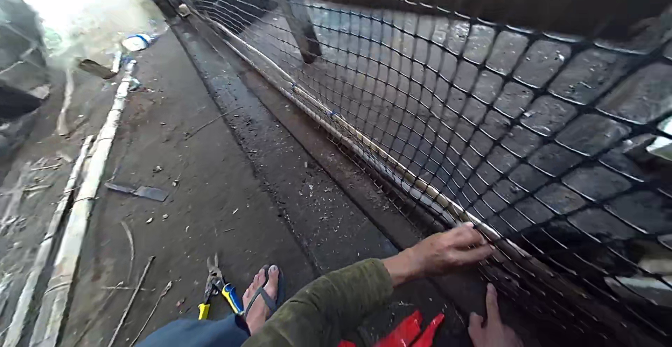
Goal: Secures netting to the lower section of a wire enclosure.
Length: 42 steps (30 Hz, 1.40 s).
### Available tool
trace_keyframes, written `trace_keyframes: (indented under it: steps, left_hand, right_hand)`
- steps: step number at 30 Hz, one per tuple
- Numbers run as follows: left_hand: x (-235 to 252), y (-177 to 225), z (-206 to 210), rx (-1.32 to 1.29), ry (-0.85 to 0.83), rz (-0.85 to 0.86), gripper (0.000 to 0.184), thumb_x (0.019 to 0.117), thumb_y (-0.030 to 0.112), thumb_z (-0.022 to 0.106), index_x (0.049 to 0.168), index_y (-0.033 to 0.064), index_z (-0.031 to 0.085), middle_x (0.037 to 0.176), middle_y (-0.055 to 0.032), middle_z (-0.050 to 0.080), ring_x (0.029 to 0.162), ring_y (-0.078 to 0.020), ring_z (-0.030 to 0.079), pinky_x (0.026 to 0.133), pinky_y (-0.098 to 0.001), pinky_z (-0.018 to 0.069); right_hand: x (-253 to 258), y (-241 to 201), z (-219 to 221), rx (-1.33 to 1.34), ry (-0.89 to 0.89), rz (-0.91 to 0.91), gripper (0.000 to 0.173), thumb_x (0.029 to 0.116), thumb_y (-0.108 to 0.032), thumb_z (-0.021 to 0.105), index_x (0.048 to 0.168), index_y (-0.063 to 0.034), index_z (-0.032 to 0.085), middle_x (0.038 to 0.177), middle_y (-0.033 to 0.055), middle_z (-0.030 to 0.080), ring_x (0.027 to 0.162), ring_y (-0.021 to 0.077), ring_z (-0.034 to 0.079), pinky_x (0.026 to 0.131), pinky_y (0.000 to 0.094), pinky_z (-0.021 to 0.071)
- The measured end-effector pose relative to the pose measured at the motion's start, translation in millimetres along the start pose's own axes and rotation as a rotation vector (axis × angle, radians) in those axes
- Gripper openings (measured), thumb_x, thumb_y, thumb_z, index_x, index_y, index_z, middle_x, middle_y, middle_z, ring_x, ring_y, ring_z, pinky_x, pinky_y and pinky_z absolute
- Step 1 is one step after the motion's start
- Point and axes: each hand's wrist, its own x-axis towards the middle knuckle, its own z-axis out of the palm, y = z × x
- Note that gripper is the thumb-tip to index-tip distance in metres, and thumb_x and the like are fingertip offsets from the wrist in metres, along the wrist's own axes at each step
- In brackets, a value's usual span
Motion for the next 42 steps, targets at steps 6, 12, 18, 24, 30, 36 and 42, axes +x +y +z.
trace_keyframes:
  steps: [6, 12, 18, 24, 30, 36, 42]
  left_hand:
    - [-37, 16, 1, -0.004, -0.086, -0.073, 0.020, 0.0949, 0.010, 0.070, 0.114, 0.0051, 0.075, 0.112, -0.0181, 0.073, 0.120, -0.0343, 0.067, 0.112, -0.0509, 0.0475]
    - [-93, 19, 22, 0.027, -0.433, -0.327, 0.027, 0.0982, 0.014, 0.060, 0.119, 0.0029, 0.073, 0.119, -0.0208, 0.070, 0.121, -0.0366, 0.065, 0.108, -0.0482, 0.0503]
    - [-83, 13, 44, 0.080, -0.733, -0.505, 0.046, 0.1035, 0.018, 0.047, 0.147, 0.0039, 0.055, 0.154, -0.0171, 0.050, 0.148, -0.0321, 0.043, 0.123, -0.0477, 0.0315]
    - [-70, 5, 66, 0.131, -0.875, -0.546, 0.054, 0.1025, 0.015, 0.045, 0.156, 0.0047, 0.043, 0.164, -0.0137, 0.037, 0.155, -0.0276, 0.028, 0.127, -0.0478, 0.0207]
    - [-55, -4, 78, 0.128, -0.963, -0.597, 0.056, 0.1055, 0.018, 0.037, 0.160, 0.0045, 0.034, 0.169, -0.0121, 0.027, 0.159, -0.0231, 0.015, 0.130, -0.0449, 0.0106]
    - [-53, 2, 86, 0.273, -0.755, -0.496, 0.048, 0.1030, 0.024, 0.042, 0.144, 0.0047, 0.058, 0.155, -0.0135, 0.051, 0.150, -0.0322, 0.039, 0.125, -0.0515, 0.0237]
    - [-70, 6, 95, 0.358, -0.734, -0.430, 0.052, 0.1053, 0.028, 0.035, 0.143, 0.0020, 0.058, 0.154, -0.0137, 0.053, 0.151, -0.0346, 0.037, 0.125, -0.0533, 0.0217]
  right_hand:
    - [3, -8, -20, -0.009, -0.170, 0.043, 0.079, 0.1032, -0.031, 0.052, 0.168, -0.0240, 0.008, 0.093, 0.0199, 0.075, 0.089, 0.0413, 0.073, 0.082, 0.0596, 0.0561]
    - [8, -9, -25, -0.045, -0.282, 0.088, 0.078, 0.1039, -0.031, 0.045, 0.167, -0.0304, -0.001, 0.099, 0.0171, 0.074, 0.096, 0.0380, 0.072, 0.087, 0.0557, 0.0546]
    - [12, -10, -29, -0.058, -0.304, 0.094, 0.077, 0.1043, -0.031, 0.044, 0.167, -0.0310, -0.001, 0.103, 0.0175, 0.073, 0.100, 0.0379, 0.071, 0.089, 0.0551, 0.0541]
    - [19, -11, -35, -0.064, -0.317, 0.102, 0.076, 0.1043, -0.030, 0.043, 0.167, -0.0329, 0.000, 0.106, 0.0169, 0.074, 0.104, 0.0365, 0.070, 0.092, 0.0550, 0.0531]
    - [32, -8, -44, -0.049, -0.307, 0.127, 0.073, 0.1039, -0.031, 0.043, 0.167, -0.0351, 0.007, 0.111, 0.0174, 0.073, 0.109, 0.0368, 0.069, 0.094, 0.0556, 0.0521]
    - [40, -14, -51, -0.071, -0.313, 0.122, 0.074, 0.1029, -0.030, 0.044, 0.167, -0.0309, 0.009, 0.113, 0.0173, 0.072, 0.110, 0.0367, 0.069, 0.094, 0.0552, 0.0516]
    - [47, -13, -62, -0.074, -0.331, 0.115, 0.073, 0.1020, -0.029, 0.044, 0.167, -0.0307, 0.011, 0.119, 0.0183, 0.071, 0.114, 0.0372, 0.067, 0.096, 0.0551, 0.0502]
